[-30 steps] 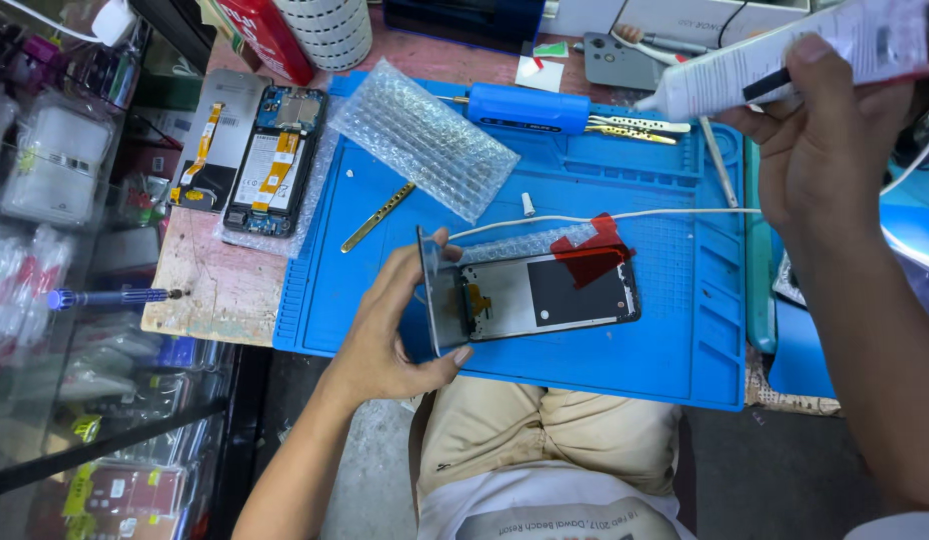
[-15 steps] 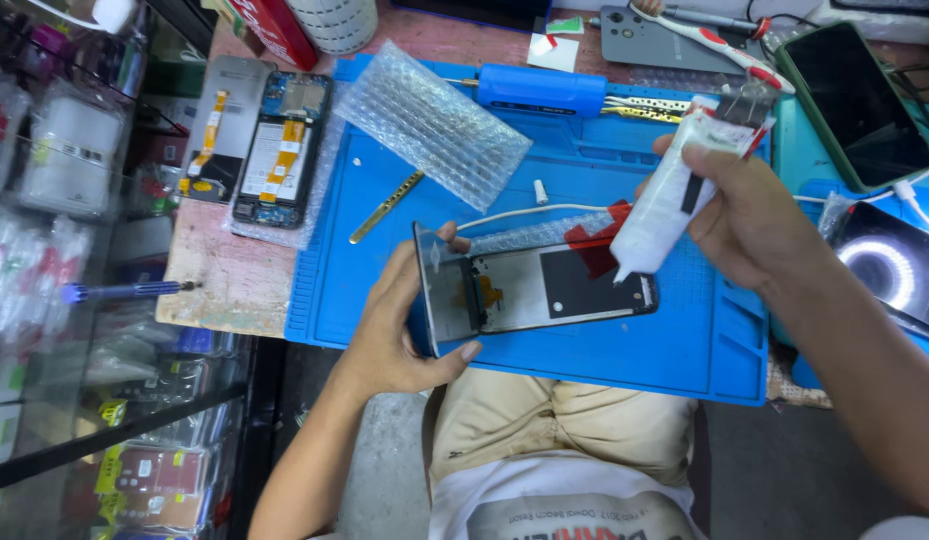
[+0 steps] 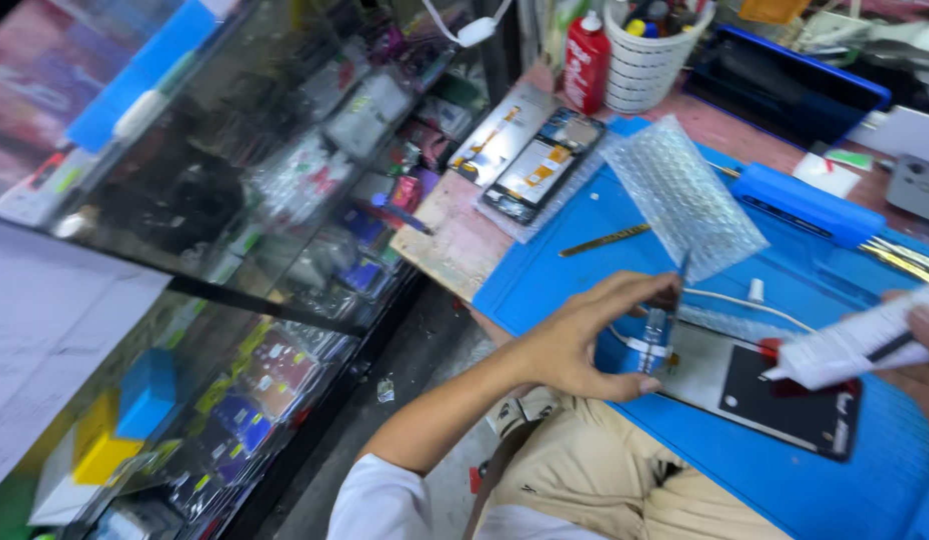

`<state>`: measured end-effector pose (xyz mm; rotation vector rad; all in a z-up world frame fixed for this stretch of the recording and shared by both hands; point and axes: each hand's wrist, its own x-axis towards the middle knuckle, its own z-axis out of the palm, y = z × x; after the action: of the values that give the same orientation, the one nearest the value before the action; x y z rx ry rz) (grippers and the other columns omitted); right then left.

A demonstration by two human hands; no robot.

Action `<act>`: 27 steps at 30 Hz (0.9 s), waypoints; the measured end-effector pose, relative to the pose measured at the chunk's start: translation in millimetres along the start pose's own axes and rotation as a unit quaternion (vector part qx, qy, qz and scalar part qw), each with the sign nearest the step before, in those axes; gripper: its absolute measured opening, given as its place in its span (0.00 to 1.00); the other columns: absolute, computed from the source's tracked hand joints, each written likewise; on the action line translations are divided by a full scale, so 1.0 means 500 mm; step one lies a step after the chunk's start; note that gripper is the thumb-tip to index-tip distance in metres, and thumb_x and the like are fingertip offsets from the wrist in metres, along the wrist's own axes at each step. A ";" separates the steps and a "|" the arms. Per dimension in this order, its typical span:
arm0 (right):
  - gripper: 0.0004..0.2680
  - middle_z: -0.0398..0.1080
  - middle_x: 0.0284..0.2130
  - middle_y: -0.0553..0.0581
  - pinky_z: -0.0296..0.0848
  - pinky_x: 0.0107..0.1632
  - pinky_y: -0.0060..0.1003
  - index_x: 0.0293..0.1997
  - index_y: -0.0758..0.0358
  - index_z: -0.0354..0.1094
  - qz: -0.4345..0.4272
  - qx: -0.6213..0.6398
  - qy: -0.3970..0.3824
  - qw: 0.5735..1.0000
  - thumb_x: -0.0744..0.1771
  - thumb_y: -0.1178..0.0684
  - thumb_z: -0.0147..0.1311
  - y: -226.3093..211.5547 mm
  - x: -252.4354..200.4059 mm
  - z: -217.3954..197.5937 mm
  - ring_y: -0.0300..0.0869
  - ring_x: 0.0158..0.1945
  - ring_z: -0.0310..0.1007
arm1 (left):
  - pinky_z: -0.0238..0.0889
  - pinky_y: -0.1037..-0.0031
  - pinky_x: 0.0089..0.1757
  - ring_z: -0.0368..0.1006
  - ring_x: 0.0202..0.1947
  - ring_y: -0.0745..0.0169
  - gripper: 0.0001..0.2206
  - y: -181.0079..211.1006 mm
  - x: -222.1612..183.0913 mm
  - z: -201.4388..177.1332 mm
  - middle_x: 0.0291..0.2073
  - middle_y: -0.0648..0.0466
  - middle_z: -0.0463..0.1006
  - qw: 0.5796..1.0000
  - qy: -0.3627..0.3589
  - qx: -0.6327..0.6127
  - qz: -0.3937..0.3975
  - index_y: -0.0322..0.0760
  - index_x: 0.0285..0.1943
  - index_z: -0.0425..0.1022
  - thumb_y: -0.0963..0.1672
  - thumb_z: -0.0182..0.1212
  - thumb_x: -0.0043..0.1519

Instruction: The person applies adhesive from a tube onto the frame of a mobile phone and then installs the back cover and the screen assembly by hand.

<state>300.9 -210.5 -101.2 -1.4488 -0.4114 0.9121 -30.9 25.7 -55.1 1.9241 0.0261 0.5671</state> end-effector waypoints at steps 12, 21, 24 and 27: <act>0.08 0.70 0.53 0.54 0.78 0.68 0.49 0.59 0.61 0.64 -0.268 0.066 -0.059 0.959 0.75 0.50 0.49 -0.205 0.049 0.066 0.42 0.61 0.73 | 0.58 0.60 0.68 0.69 0.69 0.45 0.43 0.009 0.012 -0.005 0.65 0.42 0.72 0.999 -0.001 0.028 -0.025 0.28 0.75 0.61 0.45 0.72 0.48; 0.08 0.70 0.49 0.52 0.72 0.57 0.33 0.58 0.60 0.65 -0.365 0.049 -0.030 0.929 0.78 0.49 0.45 -0.163 0.131 -0.150 0.37 0.52 0.72 | 0.58 0.60 0.67 0.69 0.68 0.45 0.43 -0.003 0.006 -0.005 0.66 0.42 0.71 0.999 0.005 0.030 -0.014 0.27 0.75 0.59 0.46 0.73 0.48; 0.08 0.70 0.44 0.51 0.70 0.50 0.30 0.55 0.60 0.66 -0.359 0.020 0.017 0.933 0.79 0.48 0.47 -0.148 0.122 -0.177 0.36 0.46 0.71 | 0.56 0.60 0.68 0.68 0.69 0.45 0.44 -0.005 0.003 -0.006 0.66 0.41 0.72 0.999 0.005 0.036 -0.015 0.26 0.76 0.59 0.46 0.73 0.48; 0.06 0.68 0.44 0.54 0.68 0.51 0.31 0.54 0.65 0.64 -0.362 0.001 0.099 0.927 0.78 0.52 0.50 -0.153 0.082 -0.130 0.38 0.47 0.69 | 0.57 0.59 0.68 0.68 0.69 0.45 0.45 -0.006 0.002 -0.004 0.65 0.41 0.72 0.999 0.006 0.035 -0.022 0.27 0.76 0.58 0.46 0.73 0.48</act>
<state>395.6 -214.0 -48.0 -1.2259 -0.7271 0.1695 -30.3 29.0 -56.9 1.9838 0.0963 0.5540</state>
